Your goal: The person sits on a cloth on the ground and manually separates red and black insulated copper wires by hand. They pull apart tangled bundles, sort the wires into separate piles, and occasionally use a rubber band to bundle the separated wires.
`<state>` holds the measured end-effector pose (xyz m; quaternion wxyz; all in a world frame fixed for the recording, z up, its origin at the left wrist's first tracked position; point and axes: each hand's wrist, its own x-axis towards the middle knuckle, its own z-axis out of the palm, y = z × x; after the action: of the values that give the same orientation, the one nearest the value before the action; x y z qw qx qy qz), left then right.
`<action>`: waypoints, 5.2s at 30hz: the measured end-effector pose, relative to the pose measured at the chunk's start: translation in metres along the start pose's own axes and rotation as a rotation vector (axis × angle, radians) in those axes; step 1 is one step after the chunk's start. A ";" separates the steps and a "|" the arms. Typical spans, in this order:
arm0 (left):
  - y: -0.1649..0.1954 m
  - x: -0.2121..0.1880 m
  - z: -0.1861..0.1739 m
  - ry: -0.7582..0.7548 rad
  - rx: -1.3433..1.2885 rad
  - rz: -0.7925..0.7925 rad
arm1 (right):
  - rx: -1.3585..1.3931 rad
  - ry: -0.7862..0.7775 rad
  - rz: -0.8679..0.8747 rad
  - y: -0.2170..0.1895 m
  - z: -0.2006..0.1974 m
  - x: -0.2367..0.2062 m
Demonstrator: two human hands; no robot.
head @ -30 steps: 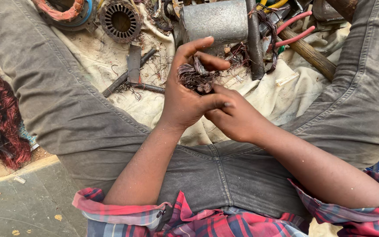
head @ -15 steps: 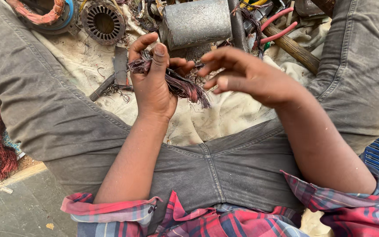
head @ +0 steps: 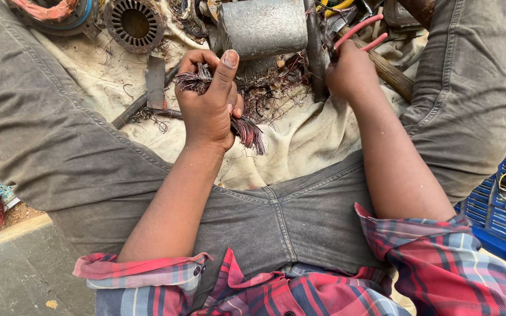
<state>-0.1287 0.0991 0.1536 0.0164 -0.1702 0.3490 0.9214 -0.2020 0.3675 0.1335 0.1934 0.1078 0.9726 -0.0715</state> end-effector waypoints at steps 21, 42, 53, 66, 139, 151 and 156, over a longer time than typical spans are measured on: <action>-0.012 0.004 -0.005 -0.243 -0.112 0.064 | 1.754 -0.765 -0.227 -0.048 -0.052 -0.134; -0.014 0.006 -0.020 -0.368 -0.101 0.101 | 1.671 -0.711 -0.468 -0.059 -0.054 -0.127; 0.009 -0.009 -0.002 -0.372 -0.057 0.128 | 1.054 -0.421 -0.336 -0.088 -0.022 -0.123; 0.022 -0.002 -0.015 -0.305 -0.227 0.176 | 0.982 -0.362 -0.788 -0.081 -0.018 -0.133; 0.004 0.000 -0.008 0.042 -0.077 -0.114 | -0.052 0.075 -0.336 -0.013 -0.018 -0.039; 0.010 0.001 -0.004 0.009 -0.011 -0.158 | -0.275 0.051 -0.433 -0.022 0.028 -0.019; 0.006 0.003 -0.010 0.014 0.030 -0.102 | -0.062 -0.027 -0.275 -0.023 -0.025 -0.047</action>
<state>-0.1296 0.0877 0.1495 0.0633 -0.1939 0.3538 0.9128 -0.1740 0.3414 0.1774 0.1979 -0.0333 0.9772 -0.0687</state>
